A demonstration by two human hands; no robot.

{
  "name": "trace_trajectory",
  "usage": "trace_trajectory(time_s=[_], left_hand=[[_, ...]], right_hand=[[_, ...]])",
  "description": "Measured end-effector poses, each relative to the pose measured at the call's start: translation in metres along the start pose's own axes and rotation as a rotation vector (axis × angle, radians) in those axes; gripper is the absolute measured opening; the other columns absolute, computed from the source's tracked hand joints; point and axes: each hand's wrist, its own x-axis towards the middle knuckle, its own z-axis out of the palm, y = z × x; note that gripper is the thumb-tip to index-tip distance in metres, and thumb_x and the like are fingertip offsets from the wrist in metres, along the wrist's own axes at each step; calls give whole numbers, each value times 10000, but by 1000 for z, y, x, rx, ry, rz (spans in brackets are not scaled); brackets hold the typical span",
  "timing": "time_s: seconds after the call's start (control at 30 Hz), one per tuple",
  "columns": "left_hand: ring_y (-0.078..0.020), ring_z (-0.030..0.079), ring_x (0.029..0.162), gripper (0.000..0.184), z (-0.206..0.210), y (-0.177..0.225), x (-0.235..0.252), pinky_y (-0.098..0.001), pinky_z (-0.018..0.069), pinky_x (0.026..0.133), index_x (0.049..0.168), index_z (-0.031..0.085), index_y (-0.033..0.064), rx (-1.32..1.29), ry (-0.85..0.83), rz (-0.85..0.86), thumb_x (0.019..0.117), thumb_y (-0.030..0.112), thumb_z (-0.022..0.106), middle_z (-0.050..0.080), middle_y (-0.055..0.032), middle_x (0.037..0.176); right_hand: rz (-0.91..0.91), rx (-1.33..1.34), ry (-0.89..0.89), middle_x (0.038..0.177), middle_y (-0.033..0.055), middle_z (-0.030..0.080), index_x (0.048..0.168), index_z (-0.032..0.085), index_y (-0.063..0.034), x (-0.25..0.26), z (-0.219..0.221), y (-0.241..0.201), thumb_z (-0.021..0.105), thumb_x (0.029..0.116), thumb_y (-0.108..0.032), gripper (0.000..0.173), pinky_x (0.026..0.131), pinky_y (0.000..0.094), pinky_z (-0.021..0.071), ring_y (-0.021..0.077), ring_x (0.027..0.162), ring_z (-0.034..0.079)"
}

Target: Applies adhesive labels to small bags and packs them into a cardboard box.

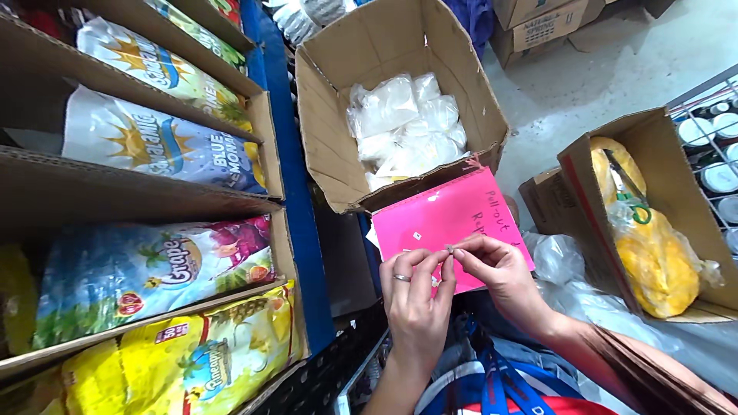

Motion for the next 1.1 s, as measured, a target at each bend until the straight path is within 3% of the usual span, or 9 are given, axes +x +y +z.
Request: trace_trajectory(time_s=[0.27, 0.5, 0.7, 0.87, 1.0, 1.1], left_hand=[[-163, 564, 998, 87, 3, -3, 4, -208, 417, 917, 893, 716, 96, 84, 10, 79, 914, 176, 691, 639, -56, 926], [-168, 570, 998, 121, 8, -11, 9, -212, 421, 921, 883, 676, 98, 44, -23, 90, 921, 213, 669, 641, -63, 936], [-91, 588, 1032, 108, 10, -21, 10, -168, 442, 928, 882, 667, 79, -268, -47, -81, 884, 186, 680, 664, -41, 964], [-1, 602, 1050, 37, 2, -28, 13, -145, 498, 891, 908, 672, 107, -534, -28, -239, 887, 135, 663, 664, 52, 1018], [-2, 621, 1024, 41, -6, -45, 28, -177, 534, 882, 918, 672, 116, -558, 5, -256, 921, 149, 649, 667, 79, 1014], [15, 624, 969, 62, -9, -63, 46, -173, 541, 849, 928, 659, 77, -556, 46, -272, 937, 92, 600, 658, 82, 986]], right_hand=[[-134, -84, 36, 887, 26, 721, 935, 758, 33, 3, 1, 5, 695, 890, 5, 82, 750, 151, 561, 8, 796, 663], [-158, -130, 25, 875, 18, 709, 923, 757, 29, 7, 0, 4, 698, 885, -5, 78, 747, 134, 549, -8, 794, 649], [-85, -99, 3, 893, 19, 712, 932, 749, 26, 12, 3, -1, 681, 901, -13, 84, 743, 143, 553, -1, 799, 656], [-63, -111, -26, 936, -36, 700, 952, 724, -33, 21, 2, 1, 633, 944, -30, 91, 739, 137, 532, -24, 810, 630], [-186, -340, -13, 907, -20, 702, 996, 713, -14, 58, -6, -5, 629, 973, -97, 120, 745, 163, 529, -20, 796, 627], [-319, -598, 10, 940, 72, 699, 1017, 729, 12, 104, -16, -10, 655, 959, -104, 149, 786, 262, 557, 78, 830, 658]])
